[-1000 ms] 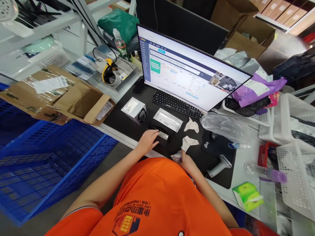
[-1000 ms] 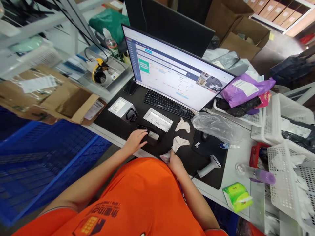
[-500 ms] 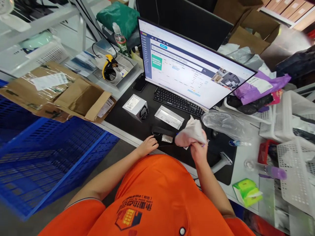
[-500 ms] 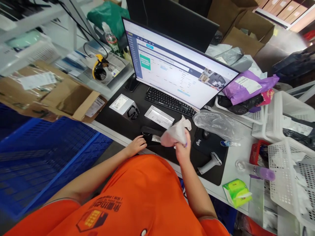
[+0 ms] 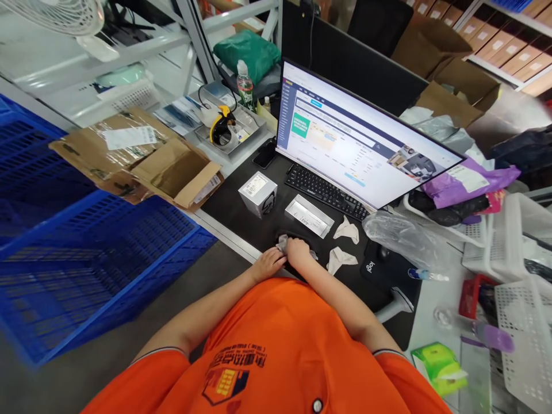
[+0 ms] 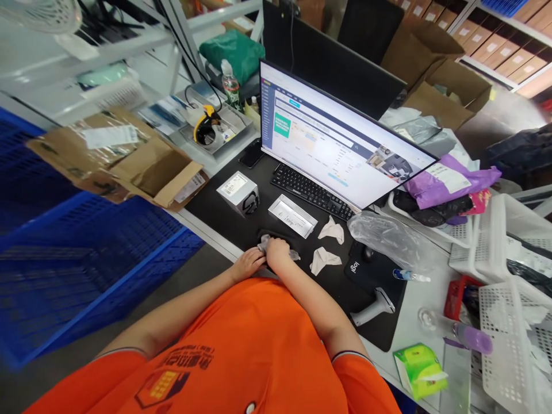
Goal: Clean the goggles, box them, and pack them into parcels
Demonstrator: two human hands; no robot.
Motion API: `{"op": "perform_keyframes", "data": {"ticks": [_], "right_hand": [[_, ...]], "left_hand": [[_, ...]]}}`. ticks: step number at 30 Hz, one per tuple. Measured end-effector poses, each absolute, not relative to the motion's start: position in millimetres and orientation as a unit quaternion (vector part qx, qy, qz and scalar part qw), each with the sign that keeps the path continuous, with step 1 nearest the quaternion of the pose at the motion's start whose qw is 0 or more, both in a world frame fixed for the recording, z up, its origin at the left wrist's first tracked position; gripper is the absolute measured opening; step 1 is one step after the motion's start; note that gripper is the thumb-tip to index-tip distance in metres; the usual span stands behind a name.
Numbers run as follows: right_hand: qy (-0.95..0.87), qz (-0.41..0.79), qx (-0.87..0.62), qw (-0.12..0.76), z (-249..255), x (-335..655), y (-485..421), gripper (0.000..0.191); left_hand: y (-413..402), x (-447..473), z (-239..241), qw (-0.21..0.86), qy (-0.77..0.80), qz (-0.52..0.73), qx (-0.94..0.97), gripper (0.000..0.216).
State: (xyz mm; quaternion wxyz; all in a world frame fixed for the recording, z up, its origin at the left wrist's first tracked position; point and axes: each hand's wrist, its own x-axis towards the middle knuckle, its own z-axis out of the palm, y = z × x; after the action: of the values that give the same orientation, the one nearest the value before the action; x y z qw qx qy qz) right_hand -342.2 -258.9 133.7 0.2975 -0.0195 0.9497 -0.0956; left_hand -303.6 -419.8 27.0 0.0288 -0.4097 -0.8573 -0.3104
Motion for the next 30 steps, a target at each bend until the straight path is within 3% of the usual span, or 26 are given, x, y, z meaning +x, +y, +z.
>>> {"op": "perform_keyframes", "data": {"ticks": [5, 8, 10, 13, 15, 20, 25, 30], "right_hand": [[0.940, -0.138, -0.054, 0.306, 136, -343, -261, 0.030], [0.930, -0.203, -0.115, 0.284, 146, -328, -234, 0.046], [0.922, -0.285, -0.135, 0.223, 150, -309, -208, 0.053], [0.916, -0.384, -0.066, 0.091, 144, -271, -172, 0.040], [0.919, -0.391, -0.003, 0.059, 133, -246, -157, 0.039], [0.920, -0.383, -0.020, 0.080, 107, -221, -155, 0.071], [0.929, -0.341, -0.079, 0.120, 106, -245, -167, 0.071], [0.929, -0.336, -0.075, 0.136, 104, -261, -172, 0.085]], "left_hand": [[-422, -308, 31, 0.017, -0.875, -0.300, -0.378, 0.019], [-425, -315, 36, 0.010, -0.891, -0.297, -0.344, 0.027], [-425, -320, 40, 0.007, -0.895, -0.298, -0.332, 0.034], [-420, -324, 50, -0.006, -0.901, -0.298, -0.314, 0.048], [-415, -324, 58, -0.011, -0.911, -0.290, -0.295, 0.058], [-403, -327, 75, 0.009, -0.928, -0.249, -0.277, 0.070], [-397, -345, 83, -0.034, -0.907, -0.236, -0.347, 0.076], [-394, -361, 94, -0.076, -0.873, -0.216, -0.430, 0.091]]}}
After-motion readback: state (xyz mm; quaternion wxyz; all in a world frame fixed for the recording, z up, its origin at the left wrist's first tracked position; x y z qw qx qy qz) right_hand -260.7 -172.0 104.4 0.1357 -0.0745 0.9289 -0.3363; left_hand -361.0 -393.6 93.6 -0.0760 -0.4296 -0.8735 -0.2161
